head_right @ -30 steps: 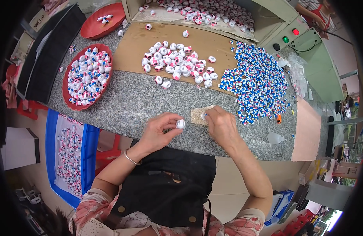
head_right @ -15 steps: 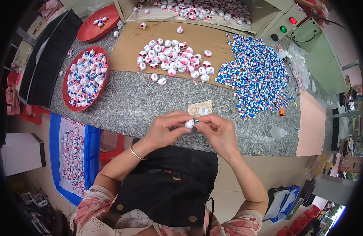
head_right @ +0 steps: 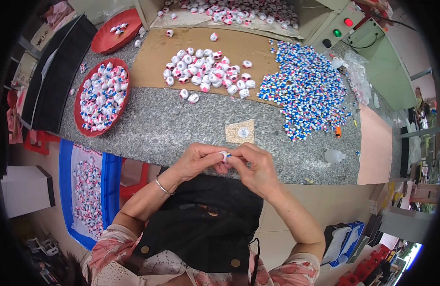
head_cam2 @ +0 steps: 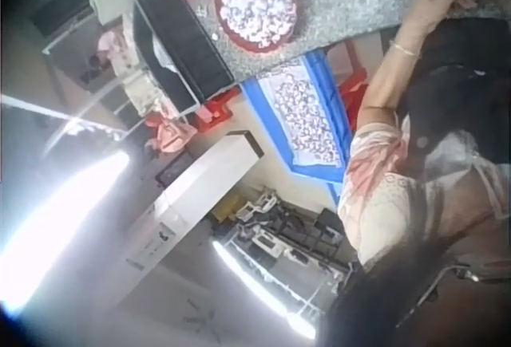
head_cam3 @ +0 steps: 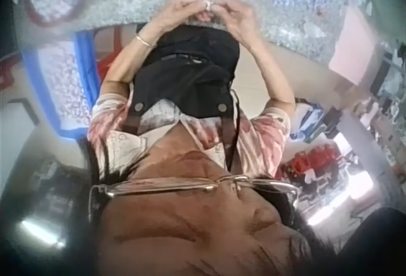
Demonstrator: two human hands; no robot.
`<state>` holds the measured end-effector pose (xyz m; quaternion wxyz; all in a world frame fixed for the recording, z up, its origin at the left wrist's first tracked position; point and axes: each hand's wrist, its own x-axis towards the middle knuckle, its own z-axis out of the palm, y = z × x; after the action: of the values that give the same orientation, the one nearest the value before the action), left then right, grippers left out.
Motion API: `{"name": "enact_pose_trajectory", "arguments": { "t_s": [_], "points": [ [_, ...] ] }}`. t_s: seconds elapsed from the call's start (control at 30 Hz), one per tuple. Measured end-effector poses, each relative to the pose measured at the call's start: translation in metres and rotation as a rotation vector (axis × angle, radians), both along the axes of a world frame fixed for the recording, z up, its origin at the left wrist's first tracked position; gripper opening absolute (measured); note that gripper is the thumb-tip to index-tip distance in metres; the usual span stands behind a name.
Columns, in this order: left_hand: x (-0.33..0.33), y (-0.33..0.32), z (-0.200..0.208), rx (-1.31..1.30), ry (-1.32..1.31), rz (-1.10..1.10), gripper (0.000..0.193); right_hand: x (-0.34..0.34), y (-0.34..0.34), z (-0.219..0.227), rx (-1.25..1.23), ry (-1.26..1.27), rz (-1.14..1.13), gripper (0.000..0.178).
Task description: Assembling small plastic toy components by hand at a factory workbench.
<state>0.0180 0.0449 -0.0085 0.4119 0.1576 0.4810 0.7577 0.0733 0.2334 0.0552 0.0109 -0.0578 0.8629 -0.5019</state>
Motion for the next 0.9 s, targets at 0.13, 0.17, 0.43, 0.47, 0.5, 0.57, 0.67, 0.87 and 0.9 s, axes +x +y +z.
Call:
{"name": "enact_pose_trajectory", "arguments": {
  "t_s": [0.13,0.17,0.43,0.47,0.5,0.57,0.67,0.87,0.9],
  "points": [
    [-0.012,-0.012,0.003,-0.079,0.164,0.012,0.028,0.009,-0.008,-0.016,-0.008,0.138,-0.112,0.019],
    [-0.014,-0.017,0.004,-0.089,0.273,0.059,0.028,0.017,-0.006,-0.021,-0.056,0.173,-0.17,0.022],
    [-0.045,-0.14,0.059,-0.68,1.133,1.029,0.031,0.096,0.119,-0.077,-0.098,0.307,-1.256,0.053],
    [-0.053,-0.153,0.062,-0.711,1.144,1.048,0.031,0.098,0.132,-0.071,-0.046,0.298,-1.298,0.059],
    [-0.061,-0.165,0.067,-0.868,1.302,1.105,0.03,0.106,0.156,-0.08,-0.059,0.34,-1.255,0.065],
    [-0.075,-0.193,0.07,-1.058,1.469,1.159,0.029,0.108,0.185,-0.093,-0.096,0.373,-1.196,0.07],
    [-0.089,-0.24,0.052,-1.263,1.402,1.108,0.027,0.096,0.209,-0.095,-0.12,0.344,-1.089,0.08],
    [-0.077,-0.217,0.035,-1.302,1.567,1.256,0.026,0.075,0.233,-0.11,-0.134,0.307,-0.975,0.062],
    [-0.066,-0.19,0.039,-1.157,1.509,1.181,0.026,0.074,0.236,-0.11,-0.16,0.282,-0.949,0.054]
  ]
}}
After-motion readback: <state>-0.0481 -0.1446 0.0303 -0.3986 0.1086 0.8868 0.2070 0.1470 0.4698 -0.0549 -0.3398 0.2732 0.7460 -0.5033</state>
